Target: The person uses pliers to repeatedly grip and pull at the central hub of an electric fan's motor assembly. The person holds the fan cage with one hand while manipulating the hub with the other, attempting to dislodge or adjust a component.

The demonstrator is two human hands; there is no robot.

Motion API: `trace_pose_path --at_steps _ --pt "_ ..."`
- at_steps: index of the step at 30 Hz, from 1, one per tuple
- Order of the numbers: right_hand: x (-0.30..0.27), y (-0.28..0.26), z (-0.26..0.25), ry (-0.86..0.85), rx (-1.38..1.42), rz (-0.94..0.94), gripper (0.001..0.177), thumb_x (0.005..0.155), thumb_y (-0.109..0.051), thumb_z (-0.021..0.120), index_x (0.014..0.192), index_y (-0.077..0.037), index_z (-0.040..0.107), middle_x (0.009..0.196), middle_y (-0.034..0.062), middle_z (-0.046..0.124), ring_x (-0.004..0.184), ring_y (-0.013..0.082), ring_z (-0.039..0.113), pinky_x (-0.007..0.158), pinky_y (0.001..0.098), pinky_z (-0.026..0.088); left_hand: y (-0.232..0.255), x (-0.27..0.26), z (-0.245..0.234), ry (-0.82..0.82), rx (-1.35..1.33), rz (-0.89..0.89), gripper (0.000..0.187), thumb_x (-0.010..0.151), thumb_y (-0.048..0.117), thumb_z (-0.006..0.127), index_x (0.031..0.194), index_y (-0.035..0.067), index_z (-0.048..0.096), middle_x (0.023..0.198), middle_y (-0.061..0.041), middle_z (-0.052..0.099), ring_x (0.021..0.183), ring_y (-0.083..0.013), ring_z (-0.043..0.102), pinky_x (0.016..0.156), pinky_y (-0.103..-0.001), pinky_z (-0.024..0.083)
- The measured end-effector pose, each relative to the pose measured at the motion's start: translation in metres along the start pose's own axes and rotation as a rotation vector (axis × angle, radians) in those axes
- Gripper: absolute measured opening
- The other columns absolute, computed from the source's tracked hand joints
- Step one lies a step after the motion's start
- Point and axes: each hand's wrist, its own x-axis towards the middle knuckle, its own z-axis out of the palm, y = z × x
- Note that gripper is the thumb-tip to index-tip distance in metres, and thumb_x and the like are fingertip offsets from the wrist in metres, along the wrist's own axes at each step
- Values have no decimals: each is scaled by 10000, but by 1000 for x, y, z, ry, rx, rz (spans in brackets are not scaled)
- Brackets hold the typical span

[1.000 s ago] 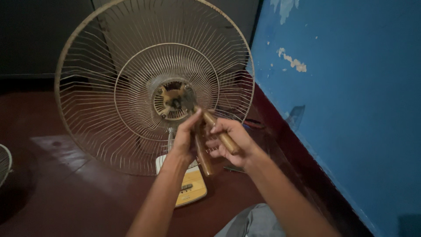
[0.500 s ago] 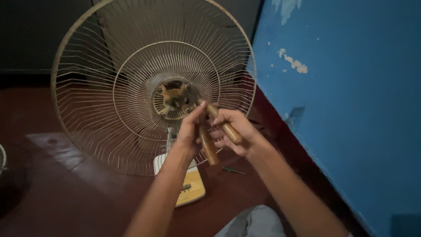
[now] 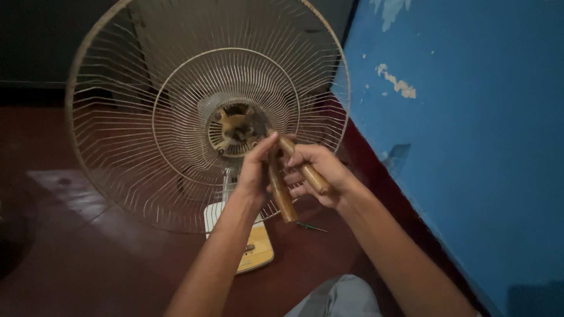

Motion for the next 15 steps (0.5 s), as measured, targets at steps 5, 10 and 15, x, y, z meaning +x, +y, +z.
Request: trace_pose_path --at_steps 5,10,15 --pt "-1 2 9 -5 219 20 260 783 -168 491 1003 -49 559 956 139 638 821 386 732 715 480 670 2 2 -2 -50 -84 18 487 922 426 655 1248 66 677 859 -15 613 627 -80 556 488 -193 455" --pt "-9 7 23 -128 720 -191 251 849 -185 486 980 -26 628 844 157 656 788 357 715 718 521 648 -4 14 -3 -597 -501 128 494 916 337 671 1258 -17 626 1127 -165 700 725 -116 654 477 -140 518" --pt "-18 13 41 -71 1068 -232 233 890 -155 437 985 -19 601 876 169 659 830 334 717 761 512 653 -19 23 8 -335 -616 163 513 858 376 640 1113 -69 633 1014 -194 681 804 -239 678 724 -314 610"
